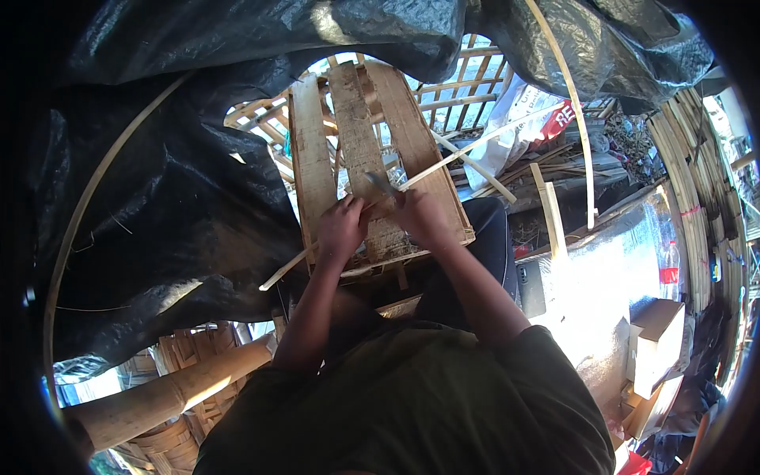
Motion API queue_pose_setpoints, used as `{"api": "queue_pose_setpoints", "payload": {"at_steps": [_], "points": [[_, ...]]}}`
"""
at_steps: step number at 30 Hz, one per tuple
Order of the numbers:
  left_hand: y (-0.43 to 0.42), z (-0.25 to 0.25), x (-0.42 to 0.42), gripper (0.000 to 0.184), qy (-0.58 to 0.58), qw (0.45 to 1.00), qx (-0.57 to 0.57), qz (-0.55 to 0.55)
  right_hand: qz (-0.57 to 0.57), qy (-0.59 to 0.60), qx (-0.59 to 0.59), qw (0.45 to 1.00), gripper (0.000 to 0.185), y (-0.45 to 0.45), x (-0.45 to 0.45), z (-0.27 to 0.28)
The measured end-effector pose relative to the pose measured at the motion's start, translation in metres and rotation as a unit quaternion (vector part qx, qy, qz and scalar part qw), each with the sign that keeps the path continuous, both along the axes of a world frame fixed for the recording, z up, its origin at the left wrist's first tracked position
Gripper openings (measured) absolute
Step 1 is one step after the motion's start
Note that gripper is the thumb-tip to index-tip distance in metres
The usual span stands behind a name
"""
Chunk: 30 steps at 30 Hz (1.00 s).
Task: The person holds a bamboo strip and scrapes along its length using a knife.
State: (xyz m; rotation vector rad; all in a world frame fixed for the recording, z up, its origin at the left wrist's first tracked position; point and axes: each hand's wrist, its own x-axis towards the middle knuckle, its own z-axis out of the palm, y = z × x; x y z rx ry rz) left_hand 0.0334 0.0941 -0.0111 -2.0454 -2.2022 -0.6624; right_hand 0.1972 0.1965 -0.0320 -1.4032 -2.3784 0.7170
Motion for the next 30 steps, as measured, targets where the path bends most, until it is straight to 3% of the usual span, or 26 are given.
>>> {"api": "queue_pose_setpoints", "payload": {"at_steps": [5, 6, 9, 12, 14, 16, 18, 20, 21, 22, 24, 25, 26, 30], "points": [[0.002, 0.002, 0.001, 0.019, -0.03, 0.999, -0.015, 0.009, -0.158, 0.035, 0.003, 0.987, 0.041, 0.049, 0.012, -0.004], [0.003, 0.004, 0.002, 0.02, -0.037, 0.999, -0.021, 0.019, -0.046, 0.033, 0.074, 0.996, 0.043, 0.038, 0.005, -0.009], [0.001, -0.001, 0.001, 0.02, -0.029, 0.999, 0.003, 0.019, -0.04, -0.017, -0.009, 0.999, 0.046, -0.007, -0.019, 0.011], [-0.001, 0.005, 0.005, 0.018, -0.04, 0.999, -0.006, 0.037, 0.023, -0.071, 0.027, 0.997, 0.047, 0.037, 0.005, -0.003], [-0.004, 0.004, 0.005, 0.016, -0.041, 0.999, -0.006, 0.035, -0.114, 0.008, -0.023, 0.993, 0.044, 0.057, 0.017, -0.003], [-0.001, 0.006, 0.005, 0.014, -0.046, 0.998, 0.002, 0.033, -0.118, 0.049, 0.059, 0.99, 0.043, 0.03, 0.005, -0.015], [-0.005, 0.005, 0.002, 0.012, -0.038, 0.999, -0.007, 0.02, -0.038, 0.03, 0.035, 0.998, 0.043, -0.012, -0.007, 0.008], [-0.005, 0.005, 0.003, 0.011, -0.048, 0.998, -0.008, 0.033, -0.016, 0.014, 0.02, 1.0, 0.042, 0.015, 0.005, -0.014], [-0.004, 0.003, 0.004, 0.011, -0.06, 0.997, -0.008, 0.05, -0.059, 0.055, -0.067, 0.995, 0.042, 0.027, 0.012, -0.003], [-0.002, 0.002, 0.004, 0.011, -0.063, 0.997, -0.012, 0.05, -0.098, -0.022, 0.034, 0.994, 0.041, 0.045, 0.018, -0.013], [-0.002, 0.002, 0.003, 0.014, -0.073, 0.995, -0.007, 0.062, -0.102, -0.036, 0.032, 0.994, 0.041, 0.038, 0.017, -0.008], [-0.003, 0.005, 0.004, 0.015, -0.07, 0.995, -0.006, 0.07, 0.013, -0.086, 0.158, 0.984, 0.042, 0.031, 0.011, -0.029], [-0.004, 0.005, 0.004, 0.015, -0.069, 0.995, -0.01, 0.071, -0.058, -0.042, 0.063, 0.995, 0.043, 0.002, 0.001, 0.007], [-0.001, 0.003, 0.001, 0.012, -0.08, 0.994, -0.011, 0.072, -0.024, -0.088, 0.016, 0.996, 0.042, 0.046, 0.022, 0.017]]}}
